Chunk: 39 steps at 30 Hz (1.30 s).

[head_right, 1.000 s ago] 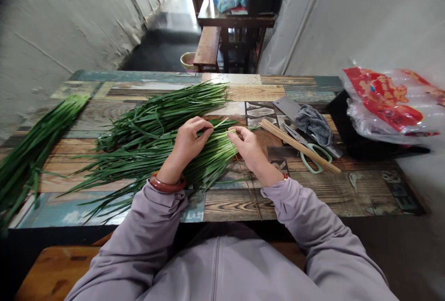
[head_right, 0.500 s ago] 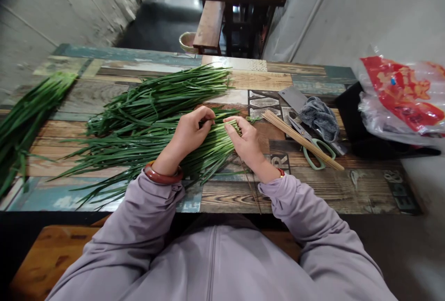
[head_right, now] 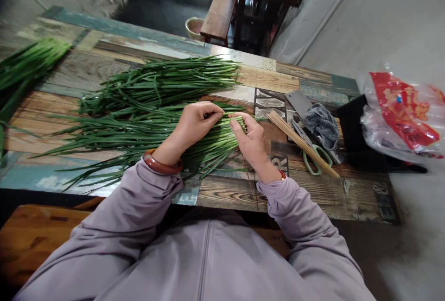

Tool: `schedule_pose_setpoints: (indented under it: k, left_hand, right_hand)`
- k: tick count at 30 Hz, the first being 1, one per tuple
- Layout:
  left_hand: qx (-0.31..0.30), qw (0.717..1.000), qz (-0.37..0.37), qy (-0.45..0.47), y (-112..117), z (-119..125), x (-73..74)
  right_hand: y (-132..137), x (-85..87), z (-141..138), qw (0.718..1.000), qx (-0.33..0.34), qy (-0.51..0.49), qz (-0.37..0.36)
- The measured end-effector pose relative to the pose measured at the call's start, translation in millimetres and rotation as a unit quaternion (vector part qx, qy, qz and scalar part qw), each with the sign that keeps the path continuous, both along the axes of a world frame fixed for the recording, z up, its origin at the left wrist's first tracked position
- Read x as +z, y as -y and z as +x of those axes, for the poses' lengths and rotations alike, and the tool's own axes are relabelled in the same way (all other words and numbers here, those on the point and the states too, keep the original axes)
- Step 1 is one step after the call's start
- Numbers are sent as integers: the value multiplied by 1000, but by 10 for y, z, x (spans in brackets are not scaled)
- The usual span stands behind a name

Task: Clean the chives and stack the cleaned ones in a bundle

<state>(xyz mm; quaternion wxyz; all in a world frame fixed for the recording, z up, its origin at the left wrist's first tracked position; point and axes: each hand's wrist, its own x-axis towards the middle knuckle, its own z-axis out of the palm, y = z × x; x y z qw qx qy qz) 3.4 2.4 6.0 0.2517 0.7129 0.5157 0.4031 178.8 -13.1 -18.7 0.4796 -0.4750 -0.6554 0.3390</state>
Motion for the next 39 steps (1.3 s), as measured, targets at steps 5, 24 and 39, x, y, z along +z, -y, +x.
schedule_pose_setpoints:
  k: [5,24,39]
  left_hand:
    - [29,999,12,19,-4,34,11]
    - [-19,991,-37,125,17,40,68]
    - [-9,995,-20,95,23,43,54]
  right_hand:
    - [4,-17,18,1000,9,-4,-11]
    - [20,49,-39,1000,13,-24,-5]
    - [16,65,-59,999,8,-41,-21]
